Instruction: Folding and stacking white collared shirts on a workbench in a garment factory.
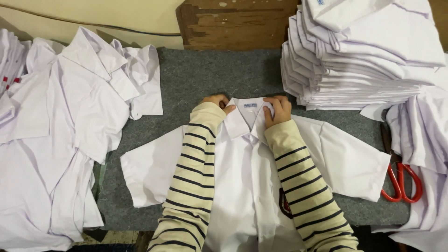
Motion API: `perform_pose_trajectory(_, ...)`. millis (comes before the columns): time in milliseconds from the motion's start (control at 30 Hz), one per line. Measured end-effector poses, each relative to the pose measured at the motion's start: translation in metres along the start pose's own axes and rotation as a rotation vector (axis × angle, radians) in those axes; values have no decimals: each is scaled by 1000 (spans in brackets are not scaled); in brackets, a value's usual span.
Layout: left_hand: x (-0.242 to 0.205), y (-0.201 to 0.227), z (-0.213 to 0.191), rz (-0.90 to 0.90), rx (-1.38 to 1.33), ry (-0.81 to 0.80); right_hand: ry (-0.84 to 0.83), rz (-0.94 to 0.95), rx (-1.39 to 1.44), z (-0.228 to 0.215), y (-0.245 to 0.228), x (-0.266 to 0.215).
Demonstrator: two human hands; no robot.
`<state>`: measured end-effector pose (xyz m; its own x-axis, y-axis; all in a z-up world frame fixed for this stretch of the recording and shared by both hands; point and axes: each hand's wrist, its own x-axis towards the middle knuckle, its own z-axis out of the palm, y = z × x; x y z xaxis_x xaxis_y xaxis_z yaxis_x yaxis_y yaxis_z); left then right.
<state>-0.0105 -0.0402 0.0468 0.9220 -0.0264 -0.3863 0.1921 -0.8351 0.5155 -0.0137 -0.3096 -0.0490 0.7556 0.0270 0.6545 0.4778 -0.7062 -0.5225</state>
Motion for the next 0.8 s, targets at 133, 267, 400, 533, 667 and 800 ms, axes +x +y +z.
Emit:
perform_pose_trajectory(133,-1,8,10,0,125,79,-29,-30,-70,0,2,-4)
perform_pose_trajectory(267,20,-1,37,26,227,235,-44,-46,-60,6,9,-5)
perform_pose_trajectory(400,29,-6,53,422,379,561,-26,-69,-129,-1,-7,-1)
perform_pose_trajectory(533,33,-3,65,553,363,434,-31,-228,-396,-19,-47,6)
perform_pose_trajectory(667,38,-5,73,367,356,369,-402,7,-528,-24,-61,3)
perform_pose_trajectory(800,40,-5,79,307,362,462,-479,83,-476,-37,-86,8)
